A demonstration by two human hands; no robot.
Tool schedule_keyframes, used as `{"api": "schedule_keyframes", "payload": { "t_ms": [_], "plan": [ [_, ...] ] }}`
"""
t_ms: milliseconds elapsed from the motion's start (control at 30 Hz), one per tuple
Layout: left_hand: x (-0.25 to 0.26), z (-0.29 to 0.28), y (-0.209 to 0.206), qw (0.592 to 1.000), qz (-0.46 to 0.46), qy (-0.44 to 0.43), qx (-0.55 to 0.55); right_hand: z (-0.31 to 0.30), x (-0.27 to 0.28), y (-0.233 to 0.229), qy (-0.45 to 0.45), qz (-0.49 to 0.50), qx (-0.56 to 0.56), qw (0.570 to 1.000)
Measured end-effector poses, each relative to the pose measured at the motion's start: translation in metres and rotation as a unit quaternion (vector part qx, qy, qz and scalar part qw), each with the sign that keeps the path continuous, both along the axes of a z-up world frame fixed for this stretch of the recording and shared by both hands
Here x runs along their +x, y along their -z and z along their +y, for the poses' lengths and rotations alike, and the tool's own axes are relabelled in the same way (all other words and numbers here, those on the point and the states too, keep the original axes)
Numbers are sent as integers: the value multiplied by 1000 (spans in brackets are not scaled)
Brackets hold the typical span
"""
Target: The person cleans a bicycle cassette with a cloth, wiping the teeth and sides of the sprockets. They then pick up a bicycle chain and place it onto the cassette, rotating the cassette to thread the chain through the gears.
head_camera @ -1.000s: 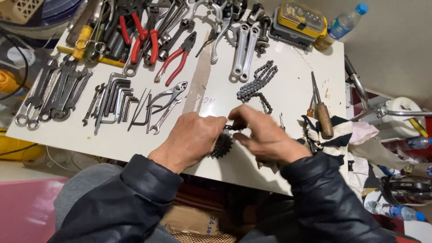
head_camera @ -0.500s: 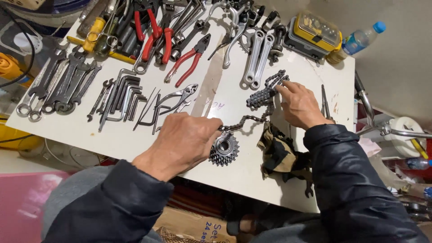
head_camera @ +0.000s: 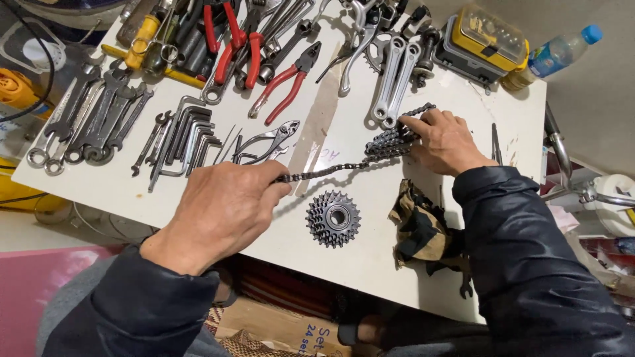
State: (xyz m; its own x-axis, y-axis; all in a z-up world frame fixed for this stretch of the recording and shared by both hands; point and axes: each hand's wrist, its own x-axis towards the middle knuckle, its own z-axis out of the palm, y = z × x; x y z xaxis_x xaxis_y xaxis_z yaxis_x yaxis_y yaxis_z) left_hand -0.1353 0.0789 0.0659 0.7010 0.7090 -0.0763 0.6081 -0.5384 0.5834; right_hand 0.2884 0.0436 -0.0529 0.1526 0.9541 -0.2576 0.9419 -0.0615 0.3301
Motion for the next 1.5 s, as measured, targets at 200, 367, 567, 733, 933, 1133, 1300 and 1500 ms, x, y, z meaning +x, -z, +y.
{"api": "schedule_keyframes", "payload": {
  "t_ms": [200, 367, 567, 733, 933, 1133, 1300, 1500],
  "plan": [
    [-6, 5, -6, 994, 13, -63, -86, 6, 4, -2, -4, -17, 13, 1000],
    [-4, 11, -19, 978, 64, -129, -149, 7, 8, -5, -41, 53, 7, 998],
    [-4, 13, -28, 954, 86, -191, -216, 4, 3, -12, -74, 64, -2, 995],
    [-1, 13, -44, 923, 77, -242, -291, 1, 3, -5, -141, 44, 0, 989],
    [-8, 17, -43, 911, 73, -271, -301, -4, -2, 1, -215, -46, 33, 975],
    [-32, 32, -13, 929, 167, -302, -134, -8, 4, -3, -136, 76, 57, 986],
    [-39, 34, -5, 931, 209, -270, -125, 7, -20, -51, 253, 179, -153, 939],
    [-39, 33, -9, 927, 228, -260, -146, 8, 3, -66, 296, 136, -122, 937]
  ]
}}
